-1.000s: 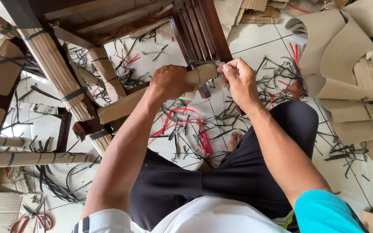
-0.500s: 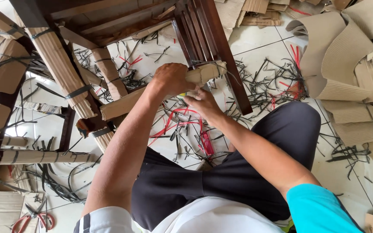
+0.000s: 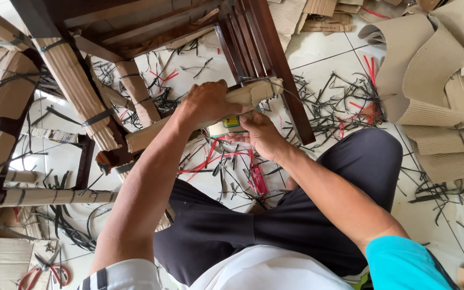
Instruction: Wrapping wooden chair legs with cardboard and securing them with plastic ties for protection.
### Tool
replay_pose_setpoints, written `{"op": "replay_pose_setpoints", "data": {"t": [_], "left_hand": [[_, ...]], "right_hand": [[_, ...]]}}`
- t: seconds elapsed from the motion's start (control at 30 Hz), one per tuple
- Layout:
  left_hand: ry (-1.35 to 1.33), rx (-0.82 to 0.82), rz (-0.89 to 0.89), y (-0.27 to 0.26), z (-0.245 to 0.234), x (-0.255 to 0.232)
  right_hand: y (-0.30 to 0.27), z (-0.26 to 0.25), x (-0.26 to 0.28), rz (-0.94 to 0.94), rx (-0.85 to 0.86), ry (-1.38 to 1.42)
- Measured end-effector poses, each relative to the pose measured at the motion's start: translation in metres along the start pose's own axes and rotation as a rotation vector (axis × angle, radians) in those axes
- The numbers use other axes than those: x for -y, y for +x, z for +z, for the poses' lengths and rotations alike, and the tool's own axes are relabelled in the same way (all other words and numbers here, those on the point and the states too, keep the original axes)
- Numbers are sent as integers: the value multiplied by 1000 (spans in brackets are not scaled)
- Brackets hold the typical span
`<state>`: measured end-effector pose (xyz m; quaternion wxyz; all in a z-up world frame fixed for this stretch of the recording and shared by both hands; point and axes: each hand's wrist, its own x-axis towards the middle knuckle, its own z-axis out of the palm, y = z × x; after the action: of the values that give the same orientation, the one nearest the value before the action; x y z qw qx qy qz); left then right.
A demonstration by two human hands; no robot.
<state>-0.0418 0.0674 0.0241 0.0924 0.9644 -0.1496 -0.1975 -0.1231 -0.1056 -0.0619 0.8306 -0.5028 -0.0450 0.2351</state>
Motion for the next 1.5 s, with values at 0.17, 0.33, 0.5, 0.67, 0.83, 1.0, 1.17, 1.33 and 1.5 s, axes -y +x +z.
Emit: {"op": "replay_pose_setpoints", "data": {"t": [0.17,0.33,0.5,0.67,0.83,1.0,1.17,1.33,1.5], "left_hand": [[39,-12,8,-8,-2,-1],[-37,-8,1,-6,0,1],[-33,9,-33,-12,-6,-6],[-139,125,-33,-4,-7,13],[-232,224,-67,-2,-8,25],[-323,252,-87,-18,-19,16],[-344,197,-47,-39,-24,-1],[-415,-5,159,-33,-3,15],[-330,-126,199,-25,7,20]], "right_hand": [[24,-28,-32,-22,-25,101],[8,-3,-5,-11,-57,240],[6,-5,-10,36,-47,473],[-7,-3,-1,38,-26,446],[9,-26,-52,59,-27,369],[-10,19,7,66,2,318],[-8,24,6,50,-54,183],[-10,30,19,52,-88,1],[1,29,29,103,-141,-9]]}}
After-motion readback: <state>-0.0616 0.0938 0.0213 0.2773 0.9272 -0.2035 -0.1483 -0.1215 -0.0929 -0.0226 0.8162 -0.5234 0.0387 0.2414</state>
